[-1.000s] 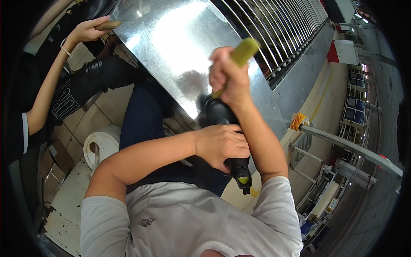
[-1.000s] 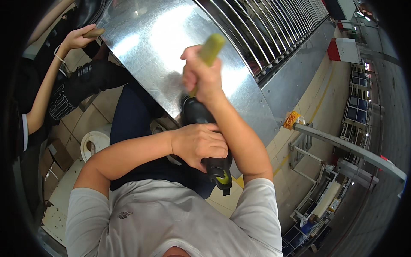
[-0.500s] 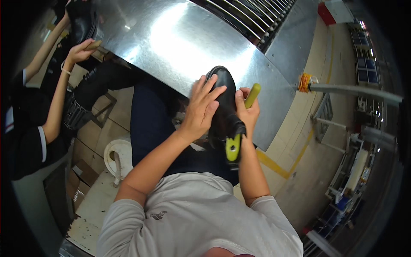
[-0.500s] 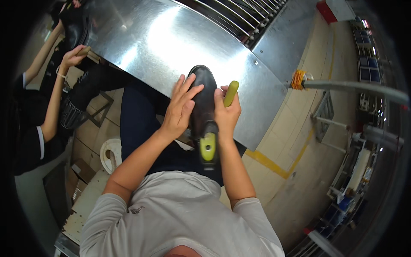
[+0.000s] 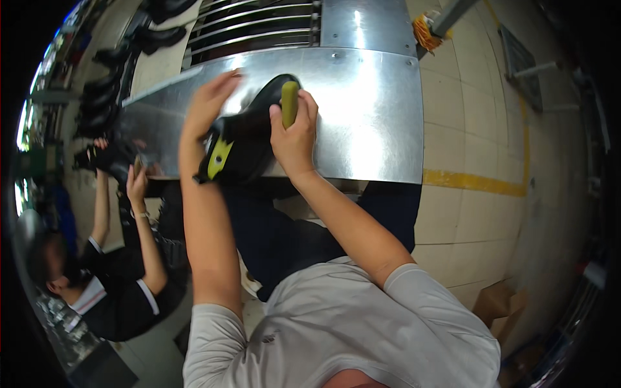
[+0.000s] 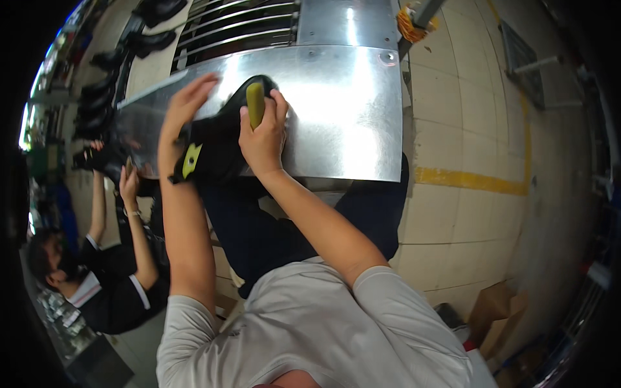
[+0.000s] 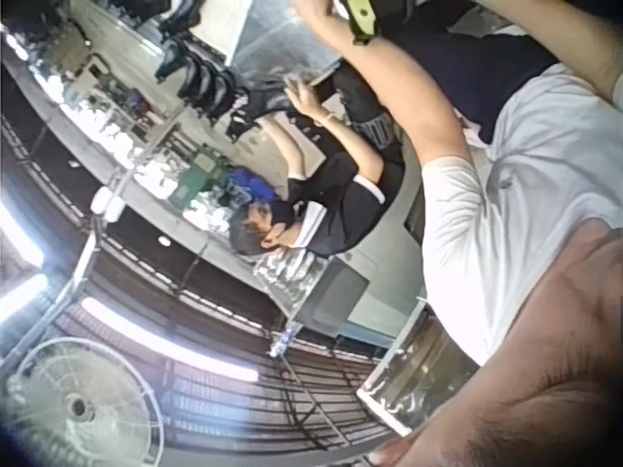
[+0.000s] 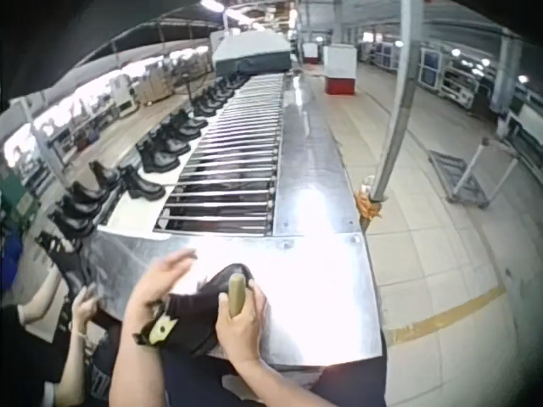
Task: The person uses a green-handled brush to polish a black leather boot on a metal workbench. They repeatedly rub the brush over the boot's surface, rotate the boot to access different sides, and place it back on the bench.
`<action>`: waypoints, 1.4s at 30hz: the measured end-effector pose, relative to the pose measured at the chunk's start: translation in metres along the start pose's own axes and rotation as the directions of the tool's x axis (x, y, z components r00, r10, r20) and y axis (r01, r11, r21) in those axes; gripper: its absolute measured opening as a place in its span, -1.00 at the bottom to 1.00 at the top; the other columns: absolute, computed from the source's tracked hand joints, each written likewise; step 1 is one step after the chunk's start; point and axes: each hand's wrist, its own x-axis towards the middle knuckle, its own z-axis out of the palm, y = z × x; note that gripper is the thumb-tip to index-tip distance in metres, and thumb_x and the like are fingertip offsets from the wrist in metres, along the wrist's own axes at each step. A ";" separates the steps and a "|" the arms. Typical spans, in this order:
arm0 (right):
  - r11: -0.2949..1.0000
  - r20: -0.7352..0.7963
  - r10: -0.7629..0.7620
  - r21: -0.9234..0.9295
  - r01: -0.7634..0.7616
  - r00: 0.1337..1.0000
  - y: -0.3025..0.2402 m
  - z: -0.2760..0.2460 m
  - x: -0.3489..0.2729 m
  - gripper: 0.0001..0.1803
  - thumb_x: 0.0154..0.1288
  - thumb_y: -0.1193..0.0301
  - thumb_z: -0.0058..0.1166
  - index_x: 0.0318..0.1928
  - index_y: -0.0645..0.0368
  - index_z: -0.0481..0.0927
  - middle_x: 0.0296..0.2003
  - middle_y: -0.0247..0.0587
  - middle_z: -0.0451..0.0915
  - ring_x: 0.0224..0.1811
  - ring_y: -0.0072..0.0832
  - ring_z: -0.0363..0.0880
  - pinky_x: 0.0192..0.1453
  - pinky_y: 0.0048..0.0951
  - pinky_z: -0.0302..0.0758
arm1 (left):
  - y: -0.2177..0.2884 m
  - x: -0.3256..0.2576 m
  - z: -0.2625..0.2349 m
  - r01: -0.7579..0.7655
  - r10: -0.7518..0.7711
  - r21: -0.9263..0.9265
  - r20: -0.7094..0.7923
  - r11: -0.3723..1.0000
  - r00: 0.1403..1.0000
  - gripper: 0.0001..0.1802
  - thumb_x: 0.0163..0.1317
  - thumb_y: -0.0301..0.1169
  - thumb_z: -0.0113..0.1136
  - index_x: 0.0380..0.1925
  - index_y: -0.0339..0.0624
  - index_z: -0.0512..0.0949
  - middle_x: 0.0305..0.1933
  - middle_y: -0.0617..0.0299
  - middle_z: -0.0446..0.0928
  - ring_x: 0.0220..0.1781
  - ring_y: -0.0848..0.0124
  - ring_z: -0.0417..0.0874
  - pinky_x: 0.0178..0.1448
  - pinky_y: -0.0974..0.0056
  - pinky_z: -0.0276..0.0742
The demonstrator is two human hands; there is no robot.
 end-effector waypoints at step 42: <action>0.481 0.034 0.552 0.803 -0.351 0.833 0.017 -0.033 0.092 -0.78 0.26 0.58 0.08 -0.17 0.14 0.33 -0.60 -0.33 0.34 -0.74 -0.55 0.34 -0.71 -0.44 0.30 | 0.073 -0.035 0.138 -0.047 -0.025 0.933 0.059 0.356 0.998 -0.09 0.07 -0.09 0.49 0.34 -0.39 0.37 0.10 -0.11 0.60 0.04 -0.01 0.70 0.07 0.04 0.61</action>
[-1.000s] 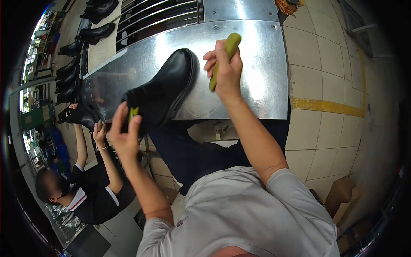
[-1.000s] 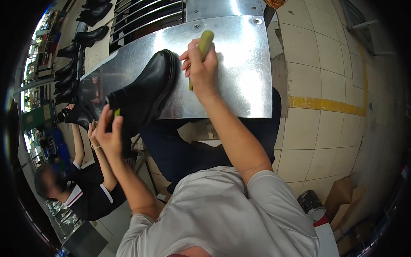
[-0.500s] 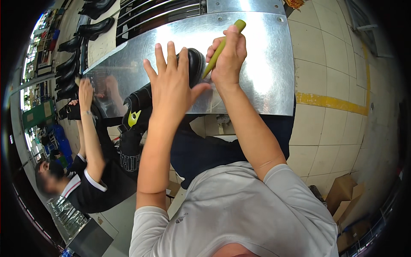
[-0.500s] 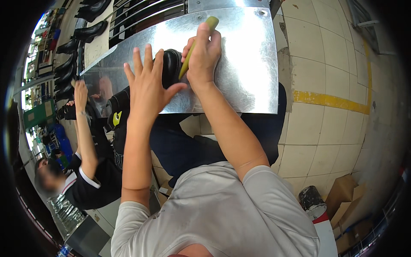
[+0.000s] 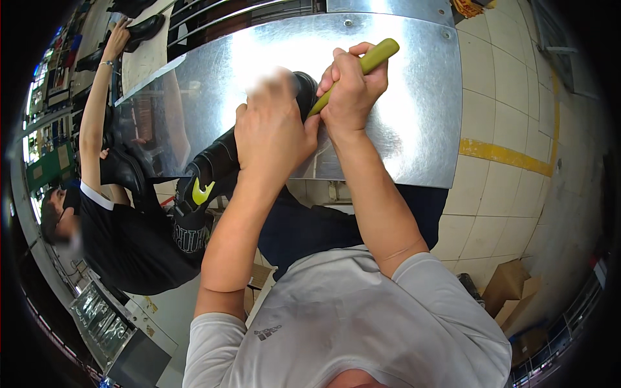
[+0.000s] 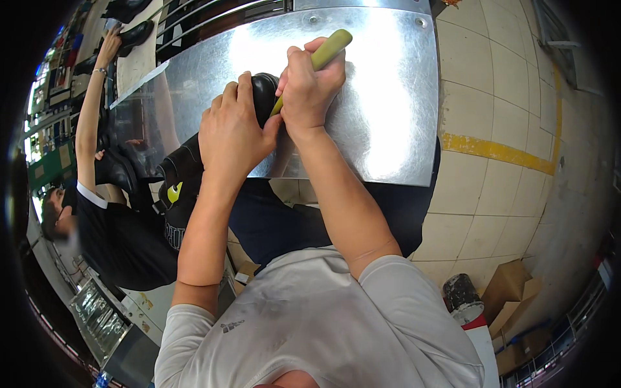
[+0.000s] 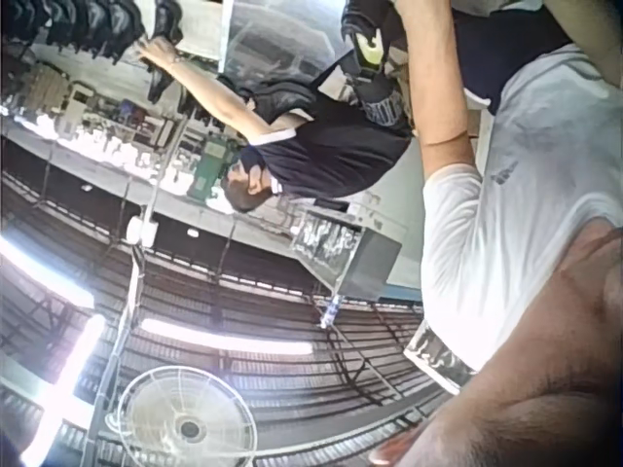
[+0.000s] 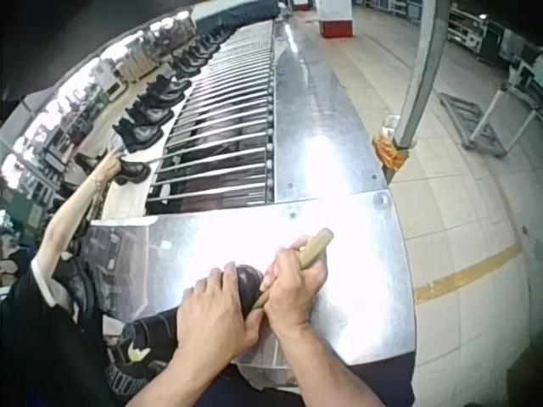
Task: The person uses a green-handled brush to polish a black leather boot on a metal workbench. They repeatedly rub the brush over the boot's surface, rotate the boot to access different sides, and place it back on the bench.
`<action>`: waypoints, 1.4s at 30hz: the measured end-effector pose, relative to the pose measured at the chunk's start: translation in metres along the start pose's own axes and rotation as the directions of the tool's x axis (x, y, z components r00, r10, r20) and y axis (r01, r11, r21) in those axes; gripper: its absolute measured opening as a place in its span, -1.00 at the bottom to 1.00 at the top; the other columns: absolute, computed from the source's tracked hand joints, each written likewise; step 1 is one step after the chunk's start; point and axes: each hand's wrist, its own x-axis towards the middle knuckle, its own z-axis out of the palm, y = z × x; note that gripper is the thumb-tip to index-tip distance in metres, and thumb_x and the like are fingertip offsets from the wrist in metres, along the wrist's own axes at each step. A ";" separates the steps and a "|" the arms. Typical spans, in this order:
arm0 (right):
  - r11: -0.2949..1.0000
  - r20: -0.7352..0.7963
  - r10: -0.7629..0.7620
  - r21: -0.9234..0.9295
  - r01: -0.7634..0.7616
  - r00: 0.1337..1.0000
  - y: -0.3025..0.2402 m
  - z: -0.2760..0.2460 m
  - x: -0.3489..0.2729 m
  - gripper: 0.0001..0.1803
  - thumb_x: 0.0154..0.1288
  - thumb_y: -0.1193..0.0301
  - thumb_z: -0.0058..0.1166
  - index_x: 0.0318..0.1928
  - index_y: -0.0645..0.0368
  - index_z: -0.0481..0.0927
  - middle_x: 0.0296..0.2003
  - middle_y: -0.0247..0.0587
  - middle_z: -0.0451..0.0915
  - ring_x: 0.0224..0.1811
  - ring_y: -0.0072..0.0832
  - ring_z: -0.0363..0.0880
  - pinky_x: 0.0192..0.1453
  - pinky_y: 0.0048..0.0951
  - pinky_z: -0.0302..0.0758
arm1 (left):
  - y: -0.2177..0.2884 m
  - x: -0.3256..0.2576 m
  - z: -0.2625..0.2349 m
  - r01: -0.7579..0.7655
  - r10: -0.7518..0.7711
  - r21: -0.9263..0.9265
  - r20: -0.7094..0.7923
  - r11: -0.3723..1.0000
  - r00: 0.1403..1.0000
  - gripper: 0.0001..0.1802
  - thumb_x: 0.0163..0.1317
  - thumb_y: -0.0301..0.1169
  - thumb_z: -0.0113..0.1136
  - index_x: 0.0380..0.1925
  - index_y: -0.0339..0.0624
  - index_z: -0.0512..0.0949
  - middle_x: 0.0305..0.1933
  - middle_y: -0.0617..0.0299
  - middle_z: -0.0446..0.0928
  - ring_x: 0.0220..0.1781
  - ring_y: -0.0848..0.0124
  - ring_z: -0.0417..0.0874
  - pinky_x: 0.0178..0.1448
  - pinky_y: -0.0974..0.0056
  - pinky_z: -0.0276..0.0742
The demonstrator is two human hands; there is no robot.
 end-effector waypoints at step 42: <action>0.991 -0.065 -0.021 -0.137 0.012 0.998 -0.004 0.003 -0.003 -0.79 0.28 0.58 0.06 -0.20 0.11 0.30 -0.60 -0.34 0.35 -0.75 -0.57 0.31 -0.70 -0.47 0.31 | -0.011 -0.016 0.038 -0.132 0.140 0.048 -0.325 0.990 0.935 -0.16 0.08 -0.04 0.42 0.28 -0.35 0.45 0.05 -0.01 0.53 0.00 0.11 0.54 0.11 0.05 0.39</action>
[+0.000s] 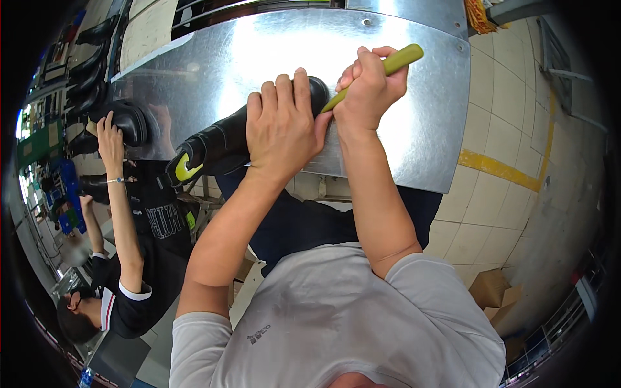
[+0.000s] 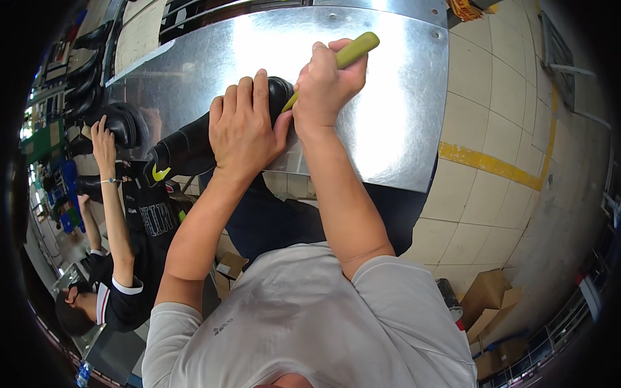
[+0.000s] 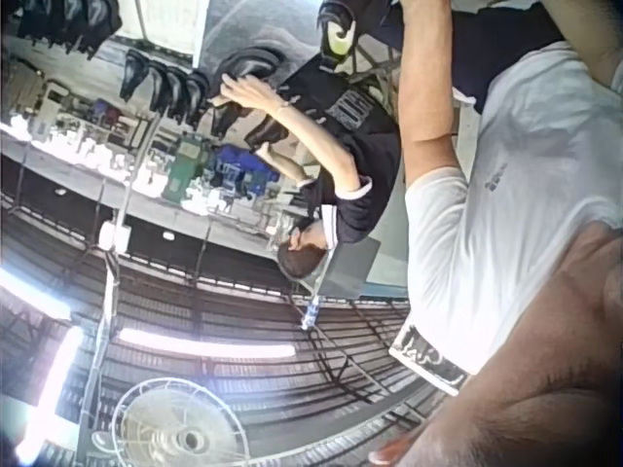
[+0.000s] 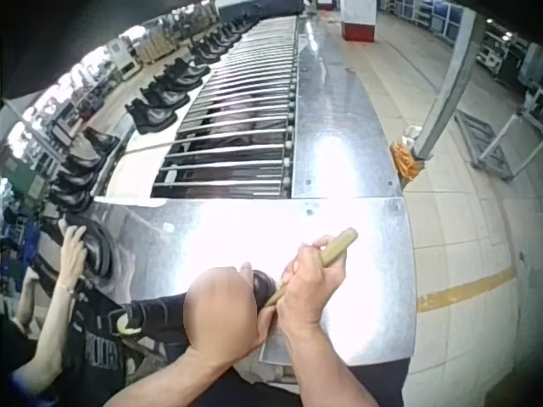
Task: The person uses a green-handled brush to polish a black leather boot on a metal workbench. They repeatedly rub the brush over the boot's surface, rotate the boot to access different sides, and place it back on the bench.
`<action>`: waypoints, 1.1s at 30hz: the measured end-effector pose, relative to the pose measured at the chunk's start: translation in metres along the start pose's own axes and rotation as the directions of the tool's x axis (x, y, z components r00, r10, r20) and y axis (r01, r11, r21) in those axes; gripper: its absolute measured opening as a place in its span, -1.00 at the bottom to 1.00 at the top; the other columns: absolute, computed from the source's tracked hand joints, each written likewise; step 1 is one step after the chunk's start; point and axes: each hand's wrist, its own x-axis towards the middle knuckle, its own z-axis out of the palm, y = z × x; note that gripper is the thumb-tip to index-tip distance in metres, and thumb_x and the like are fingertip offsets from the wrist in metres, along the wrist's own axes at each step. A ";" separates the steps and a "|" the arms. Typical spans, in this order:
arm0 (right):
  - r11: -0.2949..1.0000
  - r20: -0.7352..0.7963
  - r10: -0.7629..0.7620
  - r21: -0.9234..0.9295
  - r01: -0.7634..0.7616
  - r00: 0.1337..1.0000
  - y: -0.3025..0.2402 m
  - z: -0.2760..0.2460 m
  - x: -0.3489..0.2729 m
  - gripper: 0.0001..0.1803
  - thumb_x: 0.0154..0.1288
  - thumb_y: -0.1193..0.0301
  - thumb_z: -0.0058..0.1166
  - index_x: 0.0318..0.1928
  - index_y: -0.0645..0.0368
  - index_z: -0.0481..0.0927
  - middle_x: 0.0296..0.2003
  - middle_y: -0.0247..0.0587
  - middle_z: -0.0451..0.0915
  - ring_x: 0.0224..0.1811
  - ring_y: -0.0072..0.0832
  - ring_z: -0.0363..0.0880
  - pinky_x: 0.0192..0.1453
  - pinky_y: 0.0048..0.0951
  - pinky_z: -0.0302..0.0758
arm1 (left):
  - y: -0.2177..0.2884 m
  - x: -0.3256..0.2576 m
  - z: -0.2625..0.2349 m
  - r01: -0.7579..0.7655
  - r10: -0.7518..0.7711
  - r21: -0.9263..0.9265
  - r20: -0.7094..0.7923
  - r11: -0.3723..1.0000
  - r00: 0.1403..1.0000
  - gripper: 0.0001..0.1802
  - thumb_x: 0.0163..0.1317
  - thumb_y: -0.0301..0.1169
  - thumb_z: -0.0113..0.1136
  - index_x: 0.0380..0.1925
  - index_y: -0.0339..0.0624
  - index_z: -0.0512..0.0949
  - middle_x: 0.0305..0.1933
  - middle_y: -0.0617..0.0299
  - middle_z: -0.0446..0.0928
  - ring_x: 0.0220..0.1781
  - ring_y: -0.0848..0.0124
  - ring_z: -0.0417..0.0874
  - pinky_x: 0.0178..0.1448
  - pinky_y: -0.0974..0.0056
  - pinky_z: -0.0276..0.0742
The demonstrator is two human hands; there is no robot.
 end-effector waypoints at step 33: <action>0.994 0.109 0.013 -0.114 -0.001 0.994 0.006 0.013 0.015 -0.81 0.24 0.54 0.15 -0.21 0.22 0.40 -0.55 -0.35 0.43 -0.71 -0.64 0.33 -0.61 -0.54 0.31 | -0.002 0.003 0.005 0.054 -0.064 -0.080 -0.128 0.995 0.990 -0.35 -0.03 -0.11 0.52 0.08 -0.16 0.67 -0.02 0.13 0.66 0.00 0.22 0.68 0.13 0.10 0.47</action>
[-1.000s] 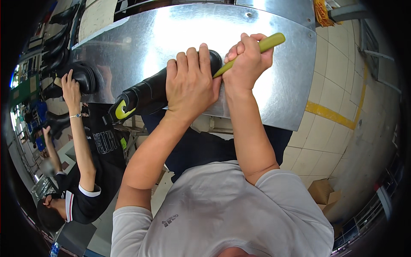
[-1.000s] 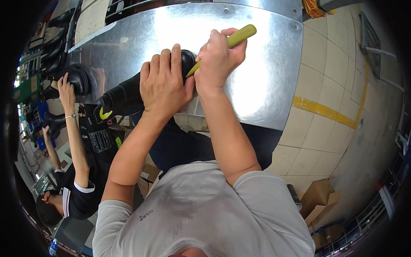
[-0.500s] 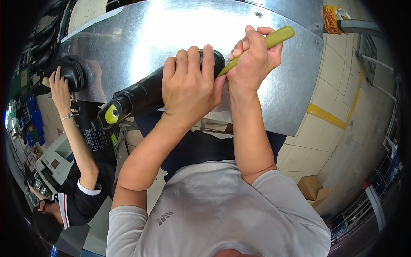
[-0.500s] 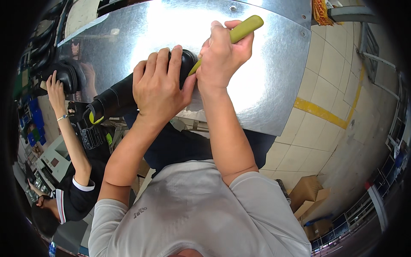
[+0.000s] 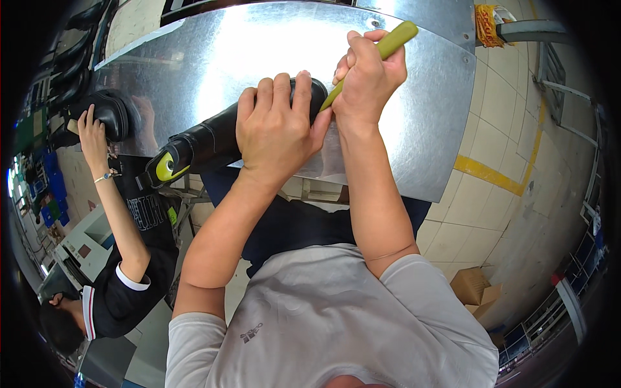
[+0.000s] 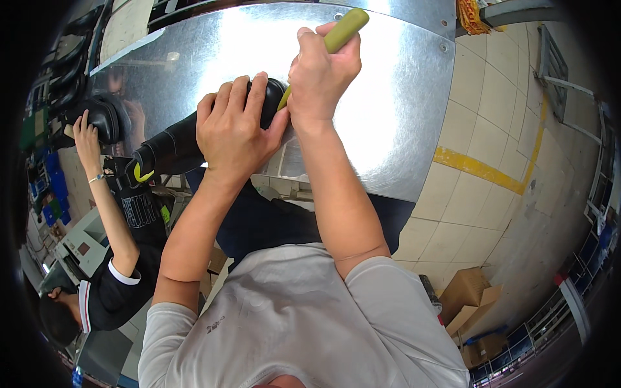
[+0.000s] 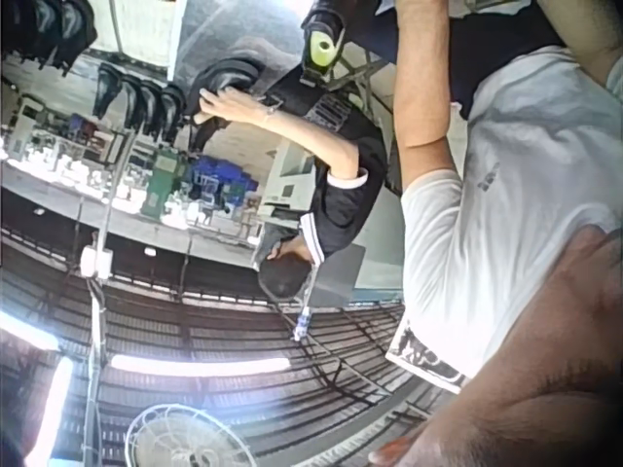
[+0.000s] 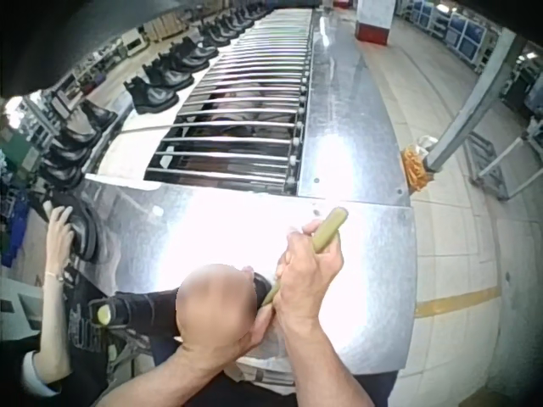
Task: The person uses a green-handled brush to polish a black leather boot on a metal workbench. They repeatedly rub the brush over the boot's surface, rotate the boot to access different sides, and place it back on the bench.
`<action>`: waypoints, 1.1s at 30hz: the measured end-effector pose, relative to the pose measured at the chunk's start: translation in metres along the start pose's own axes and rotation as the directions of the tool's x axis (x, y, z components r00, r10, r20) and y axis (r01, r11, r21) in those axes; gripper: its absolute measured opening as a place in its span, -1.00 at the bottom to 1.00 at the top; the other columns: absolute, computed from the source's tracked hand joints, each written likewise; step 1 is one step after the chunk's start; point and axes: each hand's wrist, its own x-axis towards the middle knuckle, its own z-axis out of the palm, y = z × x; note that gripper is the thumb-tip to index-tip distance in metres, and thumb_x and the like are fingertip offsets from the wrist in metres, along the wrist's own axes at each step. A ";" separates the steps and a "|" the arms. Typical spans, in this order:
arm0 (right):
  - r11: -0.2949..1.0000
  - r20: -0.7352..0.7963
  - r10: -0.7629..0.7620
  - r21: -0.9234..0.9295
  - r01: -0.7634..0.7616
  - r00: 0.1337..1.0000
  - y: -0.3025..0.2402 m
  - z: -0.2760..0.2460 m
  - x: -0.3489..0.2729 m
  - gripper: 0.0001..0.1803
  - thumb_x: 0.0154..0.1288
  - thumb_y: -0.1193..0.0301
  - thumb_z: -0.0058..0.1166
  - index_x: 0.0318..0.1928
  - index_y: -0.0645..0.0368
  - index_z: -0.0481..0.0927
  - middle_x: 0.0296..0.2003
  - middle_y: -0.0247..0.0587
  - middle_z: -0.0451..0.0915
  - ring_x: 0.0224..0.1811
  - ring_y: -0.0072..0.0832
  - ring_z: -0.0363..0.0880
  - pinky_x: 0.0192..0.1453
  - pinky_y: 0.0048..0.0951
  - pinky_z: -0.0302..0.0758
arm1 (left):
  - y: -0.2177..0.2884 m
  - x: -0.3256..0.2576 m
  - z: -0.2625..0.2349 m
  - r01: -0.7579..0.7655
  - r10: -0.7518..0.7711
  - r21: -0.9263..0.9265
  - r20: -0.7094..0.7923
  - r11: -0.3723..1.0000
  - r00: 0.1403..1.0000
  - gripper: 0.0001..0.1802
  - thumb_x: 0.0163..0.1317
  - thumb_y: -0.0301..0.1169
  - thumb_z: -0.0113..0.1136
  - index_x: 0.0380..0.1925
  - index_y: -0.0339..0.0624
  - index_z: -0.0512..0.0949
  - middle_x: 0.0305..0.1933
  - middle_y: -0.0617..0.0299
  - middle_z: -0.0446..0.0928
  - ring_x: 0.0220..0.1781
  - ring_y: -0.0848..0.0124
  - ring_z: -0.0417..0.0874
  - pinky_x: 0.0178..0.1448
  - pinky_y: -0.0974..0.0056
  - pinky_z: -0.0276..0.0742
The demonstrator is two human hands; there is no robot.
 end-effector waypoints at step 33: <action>0.983 0.399 0.154 -0.157 -0.099 0.904 0.013 0.003 0.024 -0.80 0.22 0.56 0.23 -0.25 0.19 0.44 -0.62 -0.44 0.39 -0.75 -0.72 0.26 -0.71 -0.56 0.17 | 0.002 -0.004 -0.002 -0.166 0.168 0.024 -0.127 0.986 0.978 -0.47 0.13 -0.01 0.48 -0.09 -0.22 0.68 -0.11 0.10 0.66 -0.06 0.19 0.69 0.01 0.15 0.54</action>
